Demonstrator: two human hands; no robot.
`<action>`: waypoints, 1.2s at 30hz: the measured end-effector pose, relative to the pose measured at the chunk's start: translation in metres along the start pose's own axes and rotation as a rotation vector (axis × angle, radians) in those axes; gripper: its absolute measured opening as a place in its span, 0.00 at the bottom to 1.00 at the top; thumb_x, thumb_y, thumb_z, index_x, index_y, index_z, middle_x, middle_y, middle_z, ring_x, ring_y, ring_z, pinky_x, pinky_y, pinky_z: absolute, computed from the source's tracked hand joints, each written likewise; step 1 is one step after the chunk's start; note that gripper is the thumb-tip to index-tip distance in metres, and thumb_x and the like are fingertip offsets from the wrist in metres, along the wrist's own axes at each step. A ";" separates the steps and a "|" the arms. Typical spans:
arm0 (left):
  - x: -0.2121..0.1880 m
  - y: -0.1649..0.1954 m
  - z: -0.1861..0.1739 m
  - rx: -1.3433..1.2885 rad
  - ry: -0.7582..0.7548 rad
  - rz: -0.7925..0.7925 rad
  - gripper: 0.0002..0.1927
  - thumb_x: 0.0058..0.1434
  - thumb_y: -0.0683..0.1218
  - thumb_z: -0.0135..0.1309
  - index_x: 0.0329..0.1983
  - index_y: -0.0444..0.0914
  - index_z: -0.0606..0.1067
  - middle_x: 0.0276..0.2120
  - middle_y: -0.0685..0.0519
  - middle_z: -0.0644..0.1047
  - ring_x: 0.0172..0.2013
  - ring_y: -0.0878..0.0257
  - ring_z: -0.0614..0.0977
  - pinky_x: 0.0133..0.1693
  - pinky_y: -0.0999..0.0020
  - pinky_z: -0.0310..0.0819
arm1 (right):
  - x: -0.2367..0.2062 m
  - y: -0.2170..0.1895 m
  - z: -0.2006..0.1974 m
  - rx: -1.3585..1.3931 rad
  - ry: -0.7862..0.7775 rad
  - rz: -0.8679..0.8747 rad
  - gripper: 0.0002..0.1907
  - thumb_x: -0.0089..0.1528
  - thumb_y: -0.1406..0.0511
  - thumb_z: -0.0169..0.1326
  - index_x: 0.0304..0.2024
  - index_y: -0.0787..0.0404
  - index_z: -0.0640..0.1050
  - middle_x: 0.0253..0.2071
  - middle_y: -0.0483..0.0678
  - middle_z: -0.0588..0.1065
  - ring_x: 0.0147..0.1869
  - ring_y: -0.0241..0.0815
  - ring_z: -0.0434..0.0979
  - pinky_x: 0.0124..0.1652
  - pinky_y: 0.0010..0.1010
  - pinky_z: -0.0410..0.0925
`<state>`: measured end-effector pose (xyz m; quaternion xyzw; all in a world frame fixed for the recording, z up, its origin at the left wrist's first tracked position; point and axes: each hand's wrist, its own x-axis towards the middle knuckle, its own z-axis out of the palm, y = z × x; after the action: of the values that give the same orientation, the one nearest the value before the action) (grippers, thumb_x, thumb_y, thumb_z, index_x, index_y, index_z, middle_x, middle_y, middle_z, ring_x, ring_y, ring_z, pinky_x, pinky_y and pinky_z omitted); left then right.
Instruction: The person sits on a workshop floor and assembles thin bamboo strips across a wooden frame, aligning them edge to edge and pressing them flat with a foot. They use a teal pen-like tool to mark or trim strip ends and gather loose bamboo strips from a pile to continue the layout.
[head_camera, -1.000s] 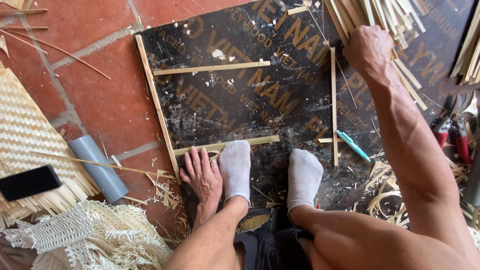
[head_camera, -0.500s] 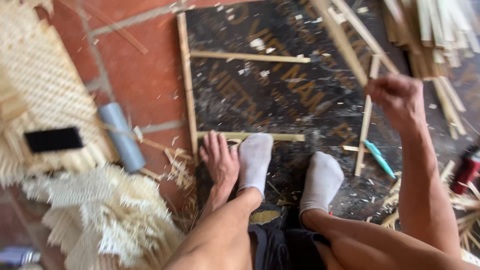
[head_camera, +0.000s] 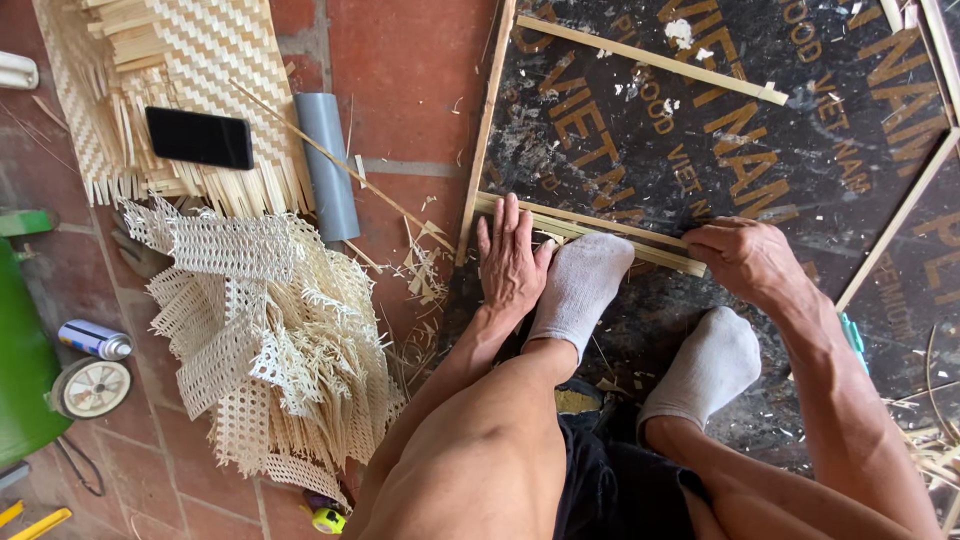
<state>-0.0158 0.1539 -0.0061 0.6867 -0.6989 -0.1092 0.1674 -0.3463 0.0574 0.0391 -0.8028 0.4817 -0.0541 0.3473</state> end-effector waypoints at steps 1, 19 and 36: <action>-0.001 -0.001 0.000 -0.004 -0.006 0.000 0.37 0.66 0.53 0.57 0.71 0.33 0.58 0.75 0.37 0.56 0.76 0.43 0.57 0.73 0.37 0.44 | 0.002 -0.002 0.001 -0.012 0.016 -0.033 0.09 0.61 0.65 0.60 0.44 0.57 0.84 0.40 0.50 0.81 0.41 0.51 0.82 0.40 0.39 0.75; -0.018 0.004 -0.002 0.158 -0.132 -0.002 0.32 0.71 0.58 0.49 0.75 0.44 0.62 0.75 0.38 0.55 0.75 0.43 0.54 0.72 0.39 0.41 | -0.034 -0.026 0.031 -0.067 0.251 0.029 0.03 0.63 0.65 0.59 0.38 0.56 0.81 0.36 0.46 0.75 0.38 0.48 0.80 0.34 0.40 0.74; -0.004 0.018 0.001 0.042 -0.094 0.082 0.30 0.69 0.49 0.53 0.70 0.29 0.66 0.72 0.34 0.62 0.74 0.40 0.59 0.73 0.41 0.47 | -0.061 0.207 -0.108 -0.483 0.195 0.580 0.10 0.65 0.59 0.62 0.37 0.59 0.84 0.27 0.56 0.77 0.33 0.56 0.79 0.32 0.48 0.70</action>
<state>-0.0331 0.1582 -0.0001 0.6552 -0.7355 -0.1195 0.1243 -0.5768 -0.0089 0.0093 -0.6829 0.7183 0.0855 0.1016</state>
